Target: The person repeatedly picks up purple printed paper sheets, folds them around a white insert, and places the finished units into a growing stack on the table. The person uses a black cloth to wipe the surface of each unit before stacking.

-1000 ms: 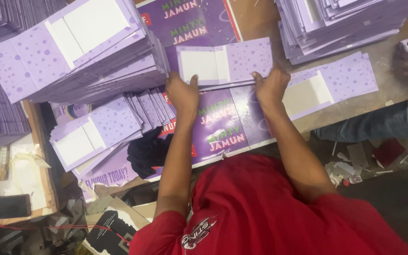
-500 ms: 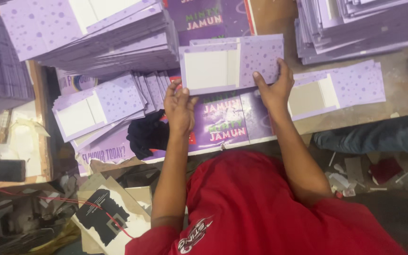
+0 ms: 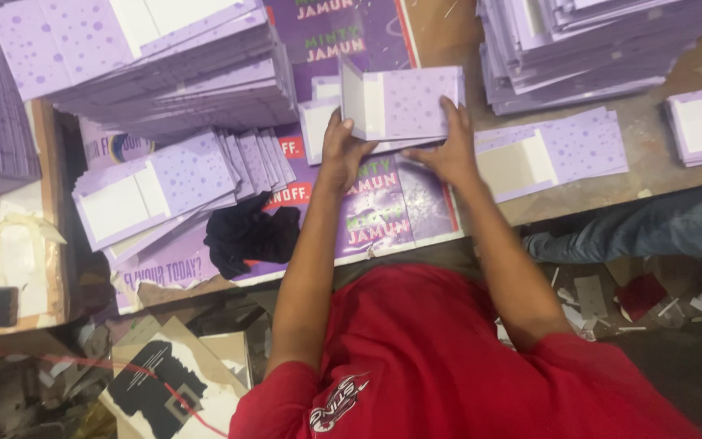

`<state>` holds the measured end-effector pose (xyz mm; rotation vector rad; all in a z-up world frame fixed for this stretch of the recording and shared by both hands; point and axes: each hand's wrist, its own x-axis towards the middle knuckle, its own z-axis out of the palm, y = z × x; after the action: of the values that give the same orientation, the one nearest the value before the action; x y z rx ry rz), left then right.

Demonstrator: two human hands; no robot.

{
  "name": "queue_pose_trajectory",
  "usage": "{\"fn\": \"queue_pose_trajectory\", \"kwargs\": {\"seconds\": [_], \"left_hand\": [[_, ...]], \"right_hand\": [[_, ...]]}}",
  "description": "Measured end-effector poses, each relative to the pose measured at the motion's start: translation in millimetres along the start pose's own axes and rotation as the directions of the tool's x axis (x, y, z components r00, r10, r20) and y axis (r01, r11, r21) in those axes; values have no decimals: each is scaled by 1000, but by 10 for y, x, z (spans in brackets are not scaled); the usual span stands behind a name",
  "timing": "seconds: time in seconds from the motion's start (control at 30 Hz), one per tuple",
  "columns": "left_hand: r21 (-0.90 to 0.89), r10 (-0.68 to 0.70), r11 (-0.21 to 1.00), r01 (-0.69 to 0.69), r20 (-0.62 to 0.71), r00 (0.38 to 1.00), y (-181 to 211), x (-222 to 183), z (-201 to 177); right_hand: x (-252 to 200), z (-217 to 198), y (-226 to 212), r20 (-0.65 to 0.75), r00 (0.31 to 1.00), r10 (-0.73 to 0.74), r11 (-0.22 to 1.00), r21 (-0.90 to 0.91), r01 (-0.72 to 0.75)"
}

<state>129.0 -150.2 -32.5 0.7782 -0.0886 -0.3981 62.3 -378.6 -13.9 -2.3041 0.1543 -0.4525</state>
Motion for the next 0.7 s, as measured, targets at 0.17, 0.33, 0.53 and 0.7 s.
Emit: {"fn": "queue_pose_trajectory", "kwargs": {"seconds": [0.17,0.33,0.53,0.7], "left_hand": [[98,36,995,-11,-263,964,162,30,227],[-184,125,970,-160,-186,975,358,-25,322],[-411,119,894,-180,-170,978,588,-792,291],[-151,41,987,-63,-142,989,776,-1691,-116]], "right_hand": [[51,140,20,-274,935,228,974,56,-221],[-43,55,-10,-329,925,189,981,94,-167],[-281,-297,-240,279,929,245,-195,952,-235],[-664,-520,-317,479,861,171,209,836,-507]]}}
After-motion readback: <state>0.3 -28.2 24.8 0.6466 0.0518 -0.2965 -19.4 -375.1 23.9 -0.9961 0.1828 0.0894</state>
